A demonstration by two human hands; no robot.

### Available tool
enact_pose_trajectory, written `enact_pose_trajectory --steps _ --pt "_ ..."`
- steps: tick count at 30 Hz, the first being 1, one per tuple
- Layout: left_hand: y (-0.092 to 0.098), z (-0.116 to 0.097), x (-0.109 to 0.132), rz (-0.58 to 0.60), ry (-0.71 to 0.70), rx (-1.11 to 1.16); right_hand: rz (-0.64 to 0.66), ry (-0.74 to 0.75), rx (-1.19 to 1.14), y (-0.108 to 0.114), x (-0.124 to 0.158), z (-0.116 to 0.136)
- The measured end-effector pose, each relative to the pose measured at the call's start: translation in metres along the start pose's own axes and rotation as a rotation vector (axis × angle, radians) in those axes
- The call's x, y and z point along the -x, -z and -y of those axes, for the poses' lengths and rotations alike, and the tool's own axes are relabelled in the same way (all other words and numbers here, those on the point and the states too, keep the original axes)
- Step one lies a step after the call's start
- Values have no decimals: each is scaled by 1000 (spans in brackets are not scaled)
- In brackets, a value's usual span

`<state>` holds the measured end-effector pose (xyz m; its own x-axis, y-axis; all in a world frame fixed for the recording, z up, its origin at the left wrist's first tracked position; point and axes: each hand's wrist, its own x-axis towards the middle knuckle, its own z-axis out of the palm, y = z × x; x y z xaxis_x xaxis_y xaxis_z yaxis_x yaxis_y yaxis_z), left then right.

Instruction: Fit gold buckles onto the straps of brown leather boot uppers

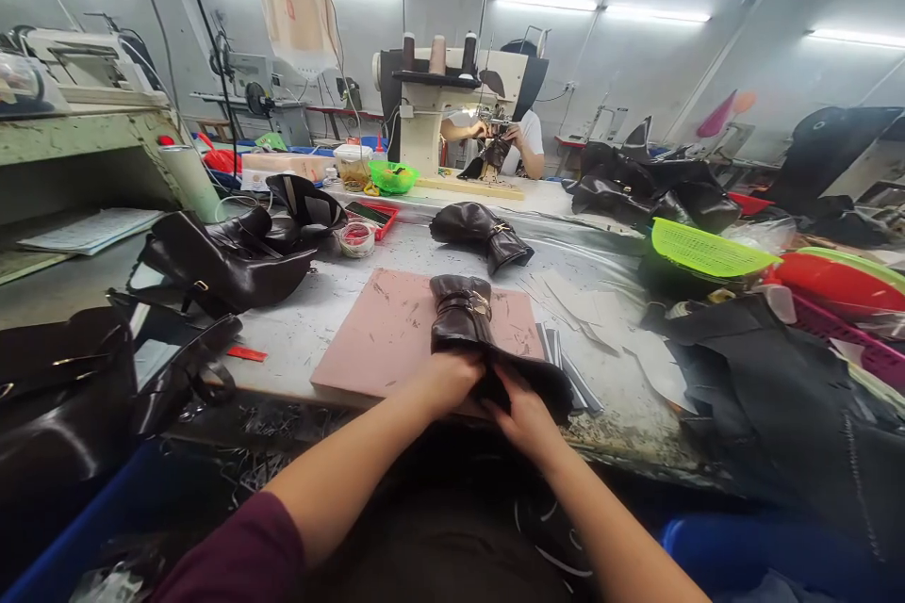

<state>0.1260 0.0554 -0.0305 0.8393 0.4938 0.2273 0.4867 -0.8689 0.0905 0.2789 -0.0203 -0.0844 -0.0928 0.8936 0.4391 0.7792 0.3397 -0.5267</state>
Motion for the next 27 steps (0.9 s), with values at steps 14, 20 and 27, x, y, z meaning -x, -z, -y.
enact_pose_trajectory --steps 14,20,27 --pt "-14 18 19 -42 -73 112 -180 139 154 8 25 5" --pt "-6 22 13 130 -124 43 -206 124 177 9 27 9" --pt "1 10 18 202 -166 30 -39 169 102 25 36 22"
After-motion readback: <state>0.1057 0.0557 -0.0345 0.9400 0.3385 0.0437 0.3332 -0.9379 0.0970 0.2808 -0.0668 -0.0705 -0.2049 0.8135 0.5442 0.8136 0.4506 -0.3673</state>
